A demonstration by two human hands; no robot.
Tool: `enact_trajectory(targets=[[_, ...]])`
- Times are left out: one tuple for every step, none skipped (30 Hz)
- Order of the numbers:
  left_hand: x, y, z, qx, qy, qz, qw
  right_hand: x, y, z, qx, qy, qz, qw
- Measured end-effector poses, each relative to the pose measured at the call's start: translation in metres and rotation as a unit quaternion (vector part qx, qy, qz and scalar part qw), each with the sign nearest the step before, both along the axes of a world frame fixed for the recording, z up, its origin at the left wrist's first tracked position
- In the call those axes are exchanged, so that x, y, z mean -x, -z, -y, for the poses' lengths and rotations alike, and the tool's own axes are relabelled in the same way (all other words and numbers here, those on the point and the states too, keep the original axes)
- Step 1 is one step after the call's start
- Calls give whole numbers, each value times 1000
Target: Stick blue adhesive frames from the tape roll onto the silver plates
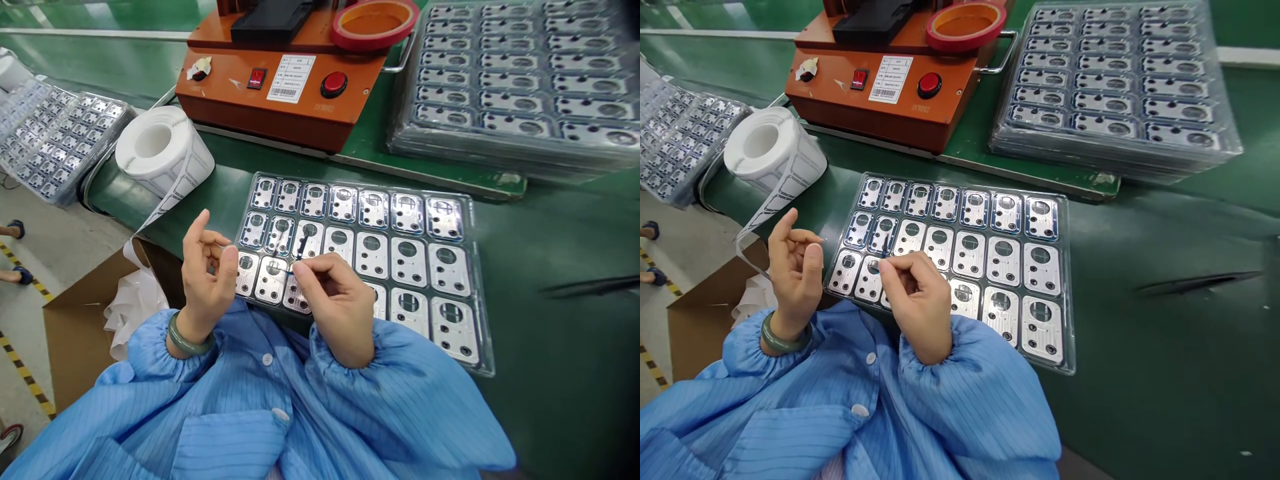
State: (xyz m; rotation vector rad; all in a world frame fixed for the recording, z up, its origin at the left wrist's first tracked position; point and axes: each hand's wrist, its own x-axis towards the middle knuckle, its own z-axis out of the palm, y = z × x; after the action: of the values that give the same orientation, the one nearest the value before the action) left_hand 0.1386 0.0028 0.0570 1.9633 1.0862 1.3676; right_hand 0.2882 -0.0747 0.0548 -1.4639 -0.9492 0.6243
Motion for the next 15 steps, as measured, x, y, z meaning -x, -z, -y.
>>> enact_trajectory(targets=[[0, -1, 0, 38, 17, 8, 999, 0, 0, 0, 5, 2, -9, 1000], [0, -2, -1, 73, 39, 6, 997, 0, 1, 0, 9, 2, -16, 1000], [0, -3, -1, 104, 60, -3, 993, 0, 1, 0, 11, 0, -23, 1000], [0, -5, -1, 128, 79, -16, 988, 0, 1, 0, 12, -2, -30, 999], [-1, -6, -2, 147, 92, -28, 984, 0, 1, 0, 13, -4, -36, 999], [-1, -7, -2, 161, 101, -35, 981, 0, 2, -1, 14, -7, -42, 999], [-2, -8, -2, 173, 110, -39, 978, 0, 2, -1, 14, -10, -48, 999], [-3, -8, -2, 183, 118, -40, 975, 0, 2, -1, 13, -13, -53, 998], [-4, -8, -2, 190, 125, -40, 973, 0, 2, -1, 12, -18, -56, 998], [-5, -9, -2, 196, 129, -38, 971, 0, 2, 0, 11, -22, -59, 998], [-6, -8, -3, 202, 133, -35, 970, -1, 2, 0, 10, -25, -62, 998], [-7, -8, -3, 207, 135, -30, 969, -1, 1, 0, 9, -29, -64, 998], [-8, -8, -3, 210, 136, -25, 968, -1, 1, 0, 9, -32, -65, 997], [-8, -8, -3, 214, 137, -21, 967, -1, 1, 0, 9, -35, -65, 997], [-9, -7, -3, 217, 140, -19, 966, -1, 1, 1, 10, -37, -65, 997]])
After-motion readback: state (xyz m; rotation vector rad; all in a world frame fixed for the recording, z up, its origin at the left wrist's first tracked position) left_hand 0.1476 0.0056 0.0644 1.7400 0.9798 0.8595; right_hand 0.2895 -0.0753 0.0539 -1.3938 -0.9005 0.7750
